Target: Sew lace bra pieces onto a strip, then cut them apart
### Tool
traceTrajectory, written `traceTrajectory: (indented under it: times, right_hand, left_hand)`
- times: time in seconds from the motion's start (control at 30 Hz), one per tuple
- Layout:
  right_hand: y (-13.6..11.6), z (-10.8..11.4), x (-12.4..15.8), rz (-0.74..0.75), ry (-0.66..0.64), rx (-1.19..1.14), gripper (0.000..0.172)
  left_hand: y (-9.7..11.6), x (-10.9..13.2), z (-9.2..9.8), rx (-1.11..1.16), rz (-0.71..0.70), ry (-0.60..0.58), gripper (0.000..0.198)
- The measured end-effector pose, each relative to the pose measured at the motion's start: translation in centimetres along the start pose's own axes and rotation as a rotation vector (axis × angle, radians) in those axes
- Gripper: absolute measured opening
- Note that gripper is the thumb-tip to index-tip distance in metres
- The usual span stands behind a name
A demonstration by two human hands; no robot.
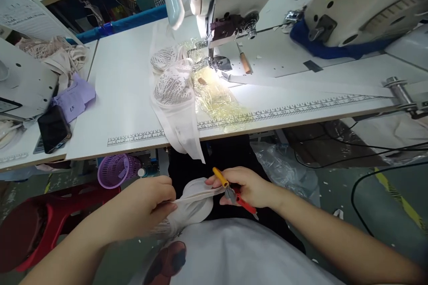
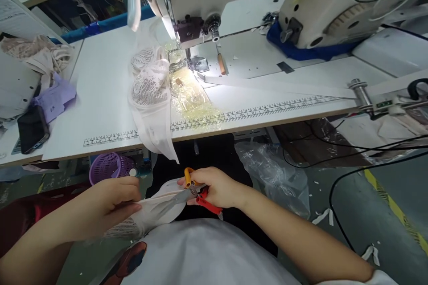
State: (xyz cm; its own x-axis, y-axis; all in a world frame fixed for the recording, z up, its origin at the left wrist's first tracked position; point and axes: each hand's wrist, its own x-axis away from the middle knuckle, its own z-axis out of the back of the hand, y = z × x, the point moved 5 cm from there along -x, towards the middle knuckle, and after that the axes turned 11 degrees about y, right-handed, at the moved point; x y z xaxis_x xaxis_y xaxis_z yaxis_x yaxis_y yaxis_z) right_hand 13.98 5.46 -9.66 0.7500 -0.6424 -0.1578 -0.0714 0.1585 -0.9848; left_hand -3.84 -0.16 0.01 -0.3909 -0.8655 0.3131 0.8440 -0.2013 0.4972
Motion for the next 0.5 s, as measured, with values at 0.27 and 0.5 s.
traceTrajectory:
  times: [0.27, 0.5]
  right_hand:
    - [1.4, -2.8, -2.0, 0.007, -0.076, 0.033, 0.017]
    - [1.7, -3.9, -3.1, 0.040, -0.105, 0.050, 0.021]
  left_hand:
    - [1.3, 1.1, 1.8, 0.006, 0.024, -0.090, 0.020]
    - [1.7, 2.4, 2.6, -0.081, 0.074, -0.154, 0.019]
